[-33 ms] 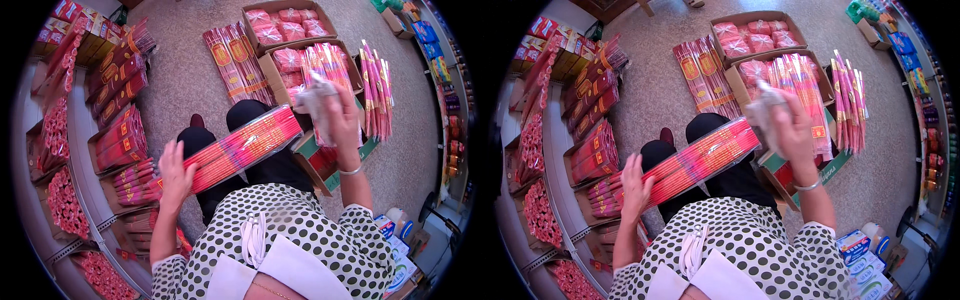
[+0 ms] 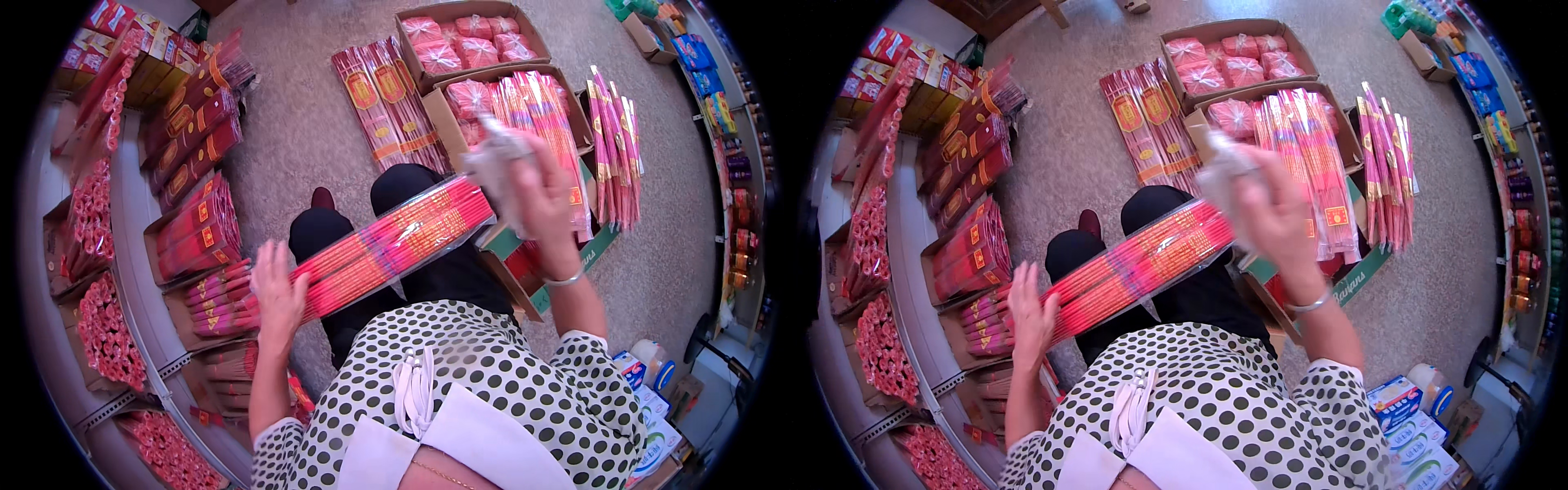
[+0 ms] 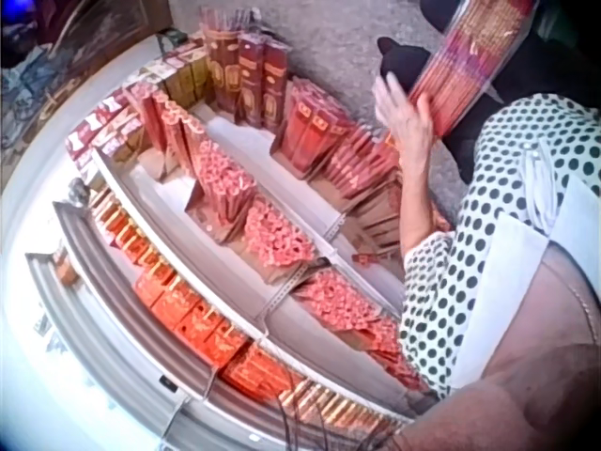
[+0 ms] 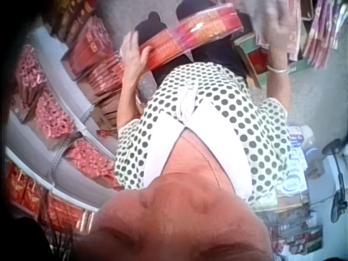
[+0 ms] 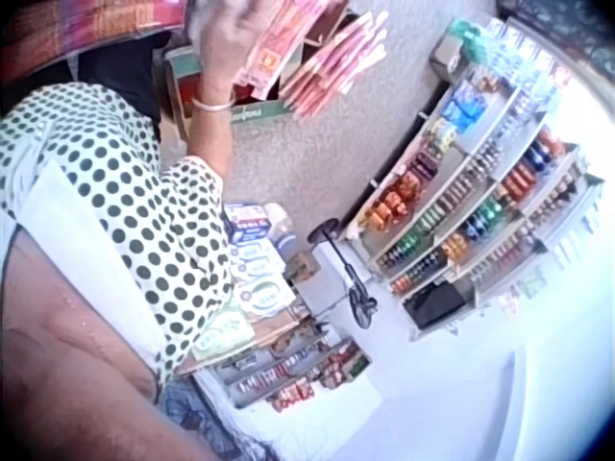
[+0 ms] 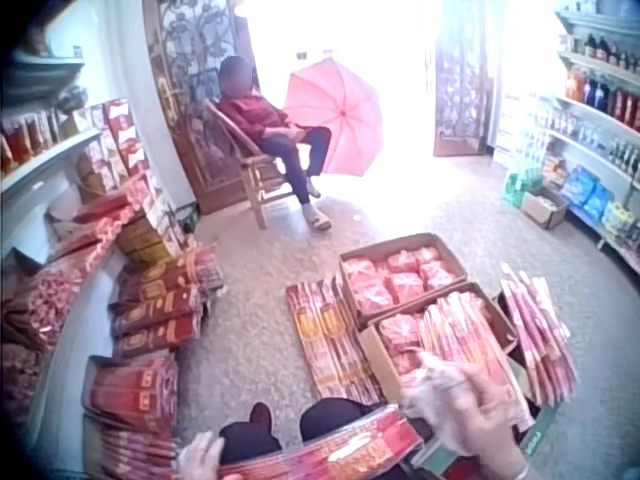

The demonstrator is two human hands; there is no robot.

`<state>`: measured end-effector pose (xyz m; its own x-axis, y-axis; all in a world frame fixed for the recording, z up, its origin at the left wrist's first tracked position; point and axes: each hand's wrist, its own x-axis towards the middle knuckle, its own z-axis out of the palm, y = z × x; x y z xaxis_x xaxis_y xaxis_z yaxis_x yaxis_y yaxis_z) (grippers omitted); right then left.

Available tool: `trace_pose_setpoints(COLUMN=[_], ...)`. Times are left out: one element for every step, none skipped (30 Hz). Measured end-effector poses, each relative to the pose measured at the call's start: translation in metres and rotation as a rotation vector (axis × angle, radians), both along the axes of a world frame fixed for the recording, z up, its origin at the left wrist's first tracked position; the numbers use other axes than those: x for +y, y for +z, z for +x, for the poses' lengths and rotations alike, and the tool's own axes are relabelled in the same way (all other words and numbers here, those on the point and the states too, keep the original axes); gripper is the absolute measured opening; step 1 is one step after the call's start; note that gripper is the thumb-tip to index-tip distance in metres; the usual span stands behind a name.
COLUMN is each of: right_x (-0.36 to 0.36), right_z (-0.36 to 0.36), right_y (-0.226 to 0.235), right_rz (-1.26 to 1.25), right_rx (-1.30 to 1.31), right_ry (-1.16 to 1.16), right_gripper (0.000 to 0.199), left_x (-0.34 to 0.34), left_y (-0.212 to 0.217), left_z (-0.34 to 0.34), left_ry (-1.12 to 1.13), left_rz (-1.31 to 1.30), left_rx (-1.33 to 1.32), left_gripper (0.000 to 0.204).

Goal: The person sits on the floor in a store aisle and wipes the plastic packaging of red incense sticks with a white cloth. They handle the items one by one, wiping the surface of the packages before placing them back into the cardboard boxes.

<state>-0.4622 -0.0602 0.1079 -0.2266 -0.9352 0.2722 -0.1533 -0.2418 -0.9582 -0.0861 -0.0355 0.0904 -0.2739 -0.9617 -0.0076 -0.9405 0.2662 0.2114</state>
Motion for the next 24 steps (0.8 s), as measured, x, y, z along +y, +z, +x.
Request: trace_pose_setpoints(right_x=[-0.006, -0.013, -0.016, -0.014, -0.016, -0.006, 0.005, 0.015, 0.024, 0.025, 0.027, 0.029, 0.028, 0.027, 0.024, 0.023, 0.021, 0.017, 0.013, 0.009, 0.004, 0.001, -0.003, -0.006], right_z=[0.026, 0.051, 0.083, 0.117, 0.149, 0.178, 0.199, 0.215, 0.226, 0.226, 0.220, 0.213, 0.204, 0.191, 0.176, 0.159, 0.139, 0.121, 0.106, 0.089, 0.070, 0.054, 0.037, 0.023], right_y=[0.009, 0.006, 0.011, -0.007, -0.015, -0.018, -0.026, -0.046, -0.064, -0.073, -0.075, -0.078, -0.082, -0.084, -0.084, -0.082, -0.079, -0.084, -0.088, -0.092, -0.098, -0.097, -0.102, -0.103], right_rz=[-0.002, -0.125, -0.165, -0.192, -0.438, -0.384, -0.368, -0.484, -0.562, -0.605, -0.645, -0.579, -0.513, -0.442, -0.373, -0.311, -0.277, -0.265, -0.253, -0.226, -0.196, -0.142, -0.133, -0.078], right_rx=[0.109, 0.125, 0.127, 0.126, 0.242, 0.405, 0.586, 0.776, 0.814, 0.840, 0.871, 0.877, 0.881, 0.887, 0.928, 0.976, 0.976, 1.027, 1.088, 1.111, 1.150, 1.136, 1.170, 1.104], right_ry=[0.048, 0.110, 0.208, 0.306, 0.321, 0.451, 0.592, 0.650, 0.635, 0.664, 0.692, 0.670, 0.649, 0.630, 0.601, 0.531, 0.482, 0.387, 0.304, 0.194, 0.138, 0.088, 0.005, -0.040], right_gripper=[0.026, 0.026, 0.030, 0.034, 0.035, 0.035, 0.034, 0.036, 0.038, 0.042, 0.045, 0.045, 0.044, 0.044, 0.044, 0.046, 0.044, 0.044, 0.040, 0.038, 0.036, 0.040, 0.033, 0.032], left_x=[0.011, 0.019, 0.023, 0.028, 0.030, 0.033, 0.033, 0.033, 0.034, 0.035, 0.035, 0.035, 0.035, 0.034, 0.034, 0.034, 0.033, 0.032, 0.034, 0.033, 0.033, 0.033, 0.032, 0.032], left_y=[-0.002, -0.004, -0.010, -0.017, -0.025, -0.031, -0.038, -0.042, -0.045, -0.054, -0.058, -0.060, -0.062, -0.066, -0.066, -0.066, -0.066, -0.066, -0.067, -0.066, -0.065, -0.065, -0.065, -0.064], left_z=[0.017, 0.032, 0.044, 0.057, 0.065, 0.067, 0.067, 0.063, 0.060, 0.063, 0.064, 0.064, 0.065, 0.064, 0.063, 0.062, 0.059, 0.057, 0.056, 0.054, 0.054, 0.054, 0.053, 0.053], left_ry=[0.110, 0.180, 0.249, 0.284, 0.320, 0.341, 0.348, 0.354, 0.361, 0.348, 0.345, 0.343, 0.340, 0.318, 0.311, 0.304, 0.298, 0.292, 0.294, 0.286, 0.288, 0.289, 0.286, 0.285], left_rz=[-0.002, -0.014, -0.029, -0.052, -0.075, -0.058, -0.049, -0.030, -0.009, -0.045, -0.061, -0.075, -0.089, -0.130, -0.131, -0.131, -0.133, -0.133, -0.131, -0.131, -0.141, -0.151, -0.161, -0.159], left_rx=[-0.059, -0.078, -0.096, -0.119, -0.144, -0.137, -0.109, -0.145, -0.185, -0.154, -0.148, -0.141, -0.136, -0.108, -0.097, -0.086, -0.072, -0.084, -0.098, -0.112, -0.107, -0.103, -0.096, -0.106], left_gripper=[0.054, 0.052, 0.050, 0.049, 0.048, 0.046, 0.043, 0.042, 0.041, 0.040, 0.039, 0.039, 0.039, 0.038, 0.038, 0.038, 0.038, 0.038, 0.038, 0.038, 0.038, 0.038, 0.038, 0.038])
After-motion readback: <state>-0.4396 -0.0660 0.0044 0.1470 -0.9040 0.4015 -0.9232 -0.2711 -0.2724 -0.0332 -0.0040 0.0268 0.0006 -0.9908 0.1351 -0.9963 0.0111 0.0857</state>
